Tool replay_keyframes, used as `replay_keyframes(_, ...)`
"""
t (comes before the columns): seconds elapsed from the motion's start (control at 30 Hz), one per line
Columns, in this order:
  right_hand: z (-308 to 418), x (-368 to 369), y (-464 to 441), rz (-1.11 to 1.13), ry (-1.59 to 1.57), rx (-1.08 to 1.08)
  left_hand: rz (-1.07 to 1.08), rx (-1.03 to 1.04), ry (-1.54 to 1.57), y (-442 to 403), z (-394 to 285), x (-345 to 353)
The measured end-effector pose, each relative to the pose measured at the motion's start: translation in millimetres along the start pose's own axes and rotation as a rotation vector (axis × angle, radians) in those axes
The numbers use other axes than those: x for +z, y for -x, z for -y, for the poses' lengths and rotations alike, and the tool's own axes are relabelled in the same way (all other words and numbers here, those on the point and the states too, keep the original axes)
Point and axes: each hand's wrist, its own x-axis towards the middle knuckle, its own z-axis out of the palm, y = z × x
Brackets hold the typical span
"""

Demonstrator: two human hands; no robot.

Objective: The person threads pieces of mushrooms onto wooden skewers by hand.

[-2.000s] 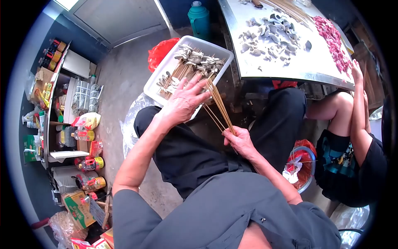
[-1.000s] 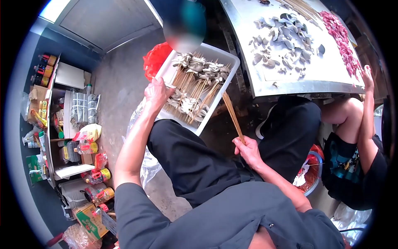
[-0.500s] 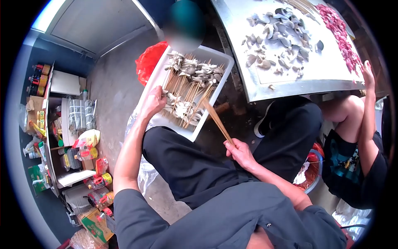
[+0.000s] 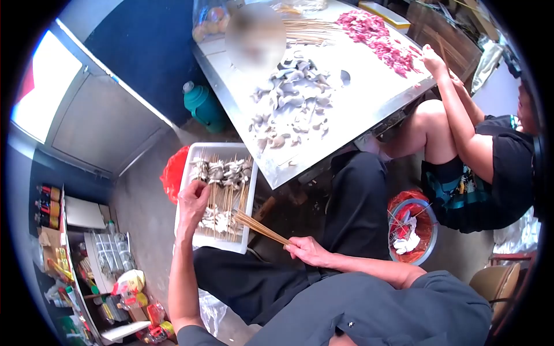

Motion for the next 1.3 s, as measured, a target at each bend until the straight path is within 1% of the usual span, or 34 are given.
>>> replay_keyframes(0.03, -0.3, -0.2, 0.8, -0.012, 0.012, -0.018, 0.003, 0.038, 0.055, -5.3, -28.7, 2.9)
replay_keyframes(0.1, 2.4, -1.7, 1.6, -0.035, 0.018, -0.046, -0.014, 0.205, 0.176, -22.0, -65.0, 16.8)
replay_keyframes(0.13, 6.0, -2.6, 3.1, -0.038, 0.012, -0.048, -0.013, 0.226, 0.214, -29.4, -84.4, 25.0)
replay_keyframes(0.17, 8.0, -3.7, 4.1, -0.040, 0.006, -0.049, 0.004, 0.339, 0.146, -41.6, -101.6, 29.8)
replay_keyframes(0.23, 6.5, -4.4, 4.6, -0.043, 0.000, -0.072, 0.017, 0.391, 0.143, -59.0, -141.2, 42.3)
replay_keyframes(0.3, 8.6, -5.2, 5.8, -0.038, -0.016, -0.066, -0.099, 0.615, 0.150, -88.8, -160.7, 66.1)
replay_keyframes(0.37, 0.3, -5.9, 2.7, -0.031, -0.028, -0.075, -0.117, 0.666, 0.099, -114.8, -180.1, 81.9)
replay_keyframes(0.43, -3.6, -7.6, -0.4, 0.051, -0.012, -0.100, -0.122, 0.696, 0.025, -141.5, -189.8, 100.9)
replay_keyframes(0.47, -5.6, -7.1, -1.8, 0.050, 0.018, -0.120, -0.115, 0.703, 0.023, -153.0, -191.2, 108.6)
replay_keyframes(0.53, -6.0, -8.3, -3.2, 0.058, 0.015, -0.124, -0.171, 0.745, -0.178, -172.2, -192.3, 124.6)
replay_keyframes(0.57, -5.9, -9.3, -3.7, 0.073, 0.018, -0.127, -0.163, 0.750, -0.179, -180.1, -191.2, 131.7)
replay_keyframes(0.63, -1.1, -12.0, -2.2, 0.073, 0.010, -0.120, -0.105, 0.755, -0.289, -189.0, -191.7, 138.6)
replay_keyframes(0.67, -0.2, -12.7, -1.9, 0.054, -0.012, -0.125, -0.100, 0.756, -0.292, -191.7, -190.2, 140.3)
replay_keyframes(0.73, 3.0, -13.2, -0.3, 0.034, -0.042, -0.130, -0.142, 0.763, -0.316, -190.0, -195.5, 137.2)
replay_keyframes(0.77, 5.8, -14.2, 1.0, -0.003, -0.060, -0.113, -0.136, 0.763, -0.320, -188.4, -196.5, 135.4)
replay_keyframes(0.87, 11.7, -17.0, 2.5, -0.055, -0.081, -0.101, -0.045, 0.545, 0.021, -180.1, -194.7, 126.0)
replay_keyframes(0.9, 12.7, -17.6, 2.7, -0.071, -0.077, -0.104, -0.048, 0.542, 0.016, -176.4, -193.3, 122.7)
replay_keyframes(0.97, 12.5, -17.2, 3.0, -0.081, -0.071, -0.126, 0.125, 0.254, 0.485, -167.4, -190.0, 116.2)
replay_keyframes(1.0, 12.5, -17.5, 3.6, -0.098, -0.063, -0.145, 0.145, 0.228, 0.704, -156.6, -198.0, 113.3)
replay_keyframes(1.03, 13.5, -18.9, 4.0, -0.092, -0.059, -0.148, 0.137, 0.228, 0.703, -150.9, -197.1, 112.2)
replay_keyframes(1.13, 15.4, -19.9, 5.6, -0.081, -0.063, -0.129, 0.238, 0.107, 0.852, -138.4, -193.2, 107.8)
replay_keyframes(1.3, 5.9, -16.9, 4.4, -0.118, -0.037, -0.183, 0.224, 0.056, 0.903, -131.0, -184.6, 104.0)
